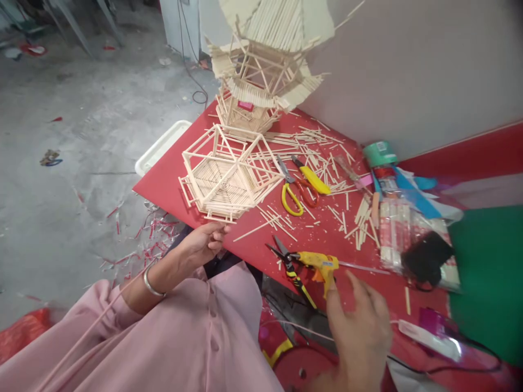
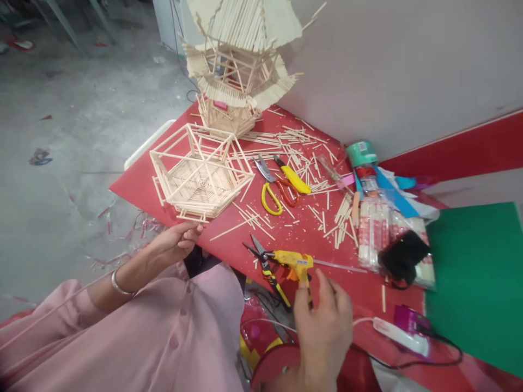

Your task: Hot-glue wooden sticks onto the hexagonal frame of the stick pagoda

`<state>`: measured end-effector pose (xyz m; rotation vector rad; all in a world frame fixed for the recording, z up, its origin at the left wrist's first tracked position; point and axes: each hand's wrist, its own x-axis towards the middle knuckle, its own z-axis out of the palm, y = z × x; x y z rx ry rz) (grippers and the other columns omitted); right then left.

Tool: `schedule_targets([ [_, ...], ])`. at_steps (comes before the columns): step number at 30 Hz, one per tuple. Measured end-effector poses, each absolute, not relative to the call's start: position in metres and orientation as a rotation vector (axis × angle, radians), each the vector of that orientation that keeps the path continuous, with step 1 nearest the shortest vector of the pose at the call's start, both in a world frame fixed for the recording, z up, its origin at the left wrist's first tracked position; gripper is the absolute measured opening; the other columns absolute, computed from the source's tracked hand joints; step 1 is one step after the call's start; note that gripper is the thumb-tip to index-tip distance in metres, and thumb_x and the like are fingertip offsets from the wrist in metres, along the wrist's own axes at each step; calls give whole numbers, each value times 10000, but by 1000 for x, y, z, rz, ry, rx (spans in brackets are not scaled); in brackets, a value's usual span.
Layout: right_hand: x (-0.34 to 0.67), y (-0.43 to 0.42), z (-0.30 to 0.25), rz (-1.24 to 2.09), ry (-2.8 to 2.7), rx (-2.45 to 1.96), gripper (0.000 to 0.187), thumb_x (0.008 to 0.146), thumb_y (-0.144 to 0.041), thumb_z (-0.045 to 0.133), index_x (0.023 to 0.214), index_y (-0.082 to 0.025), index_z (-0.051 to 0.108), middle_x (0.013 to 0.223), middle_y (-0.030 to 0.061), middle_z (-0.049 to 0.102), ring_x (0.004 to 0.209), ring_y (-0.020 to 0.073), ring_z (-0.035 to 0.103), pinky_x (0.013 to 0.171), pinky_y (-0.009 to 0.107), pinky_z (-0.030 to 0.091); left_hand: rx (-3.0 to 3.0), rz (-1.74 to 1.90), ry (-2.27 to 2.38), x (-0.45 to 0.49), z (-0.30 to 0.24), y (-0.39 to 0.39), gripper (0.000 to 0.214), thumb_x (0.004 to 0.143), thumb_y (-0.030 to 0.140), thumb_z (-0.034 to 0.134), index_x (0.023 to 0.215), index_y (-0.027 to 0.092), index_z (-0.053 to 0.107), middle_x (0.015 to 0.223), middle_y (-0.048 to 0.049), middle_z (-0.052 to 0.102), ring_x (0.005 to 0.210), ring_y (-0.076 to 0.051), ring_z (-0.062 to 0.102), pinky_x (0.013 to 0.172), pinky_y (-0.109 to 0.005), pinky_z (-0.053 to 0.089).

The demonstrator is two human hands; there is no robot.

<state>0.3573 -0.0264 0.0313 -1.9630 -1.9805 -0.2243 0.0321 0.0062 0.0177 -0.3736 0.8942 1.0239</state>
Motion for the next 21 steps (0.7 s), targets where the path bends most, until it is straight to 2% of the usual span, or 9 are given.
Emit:
schedule_targets([
  [4,308,-19,42,-212,-1901,-1740,317,894,-334,581,1145,-171,688,1044,149,671,952,268,642,873,414,510,-338,920,867,30,15,6,293,932,60,431,655,122,505,481,88,311,318,5,256,293,-89,155],
  [6,277,-16,41,-70,-1935,-1597,238,894,-284,596,1091,-199,698,988,111,695,875,224,662,824,374,533,-316,891,849,30,14,6,319,934,72,420,628,132,491,453,101,257,308,2,222,304,-94,132],
  [8,247,-13,35,156,-2024,-1450,204,902,-242,588,1072,-220,699,927,74,719,806,185,671,783,327,541,-312,888,844,30,12,7,335,938,82,397,620,140,484,439,103,236,307,-5,208,312,-101,120],
  [12,206,-8,19,433,-2138,-1306,224,934,-234,525,1057,-214,711,885,67,738,797,168,685,775,292,543,-336,903,820,31,9,9,309,922,88,400,630,152,476,444,104,224,310,-17,206,321,-118,120],
  [16,195,-4,10,457,-2193,-1302,229,939,-243,515,1031,-197,719,855,65,740,782,165,684,753,279,529,-352,894,790,31,8,10,277,895,66,427,635,153,469,451,110,213,313,-13,215,334,-117,128],
  [21,202,-3,3,447,-2197,-1341,208,941,-245,528,1004,-191,719,862,59,738,787,166,677,761,280,515,-355,881,817,30,13,11,306,894,24,373,631,147,468,450,100,247,312,-8,224,338,-122,139],
])
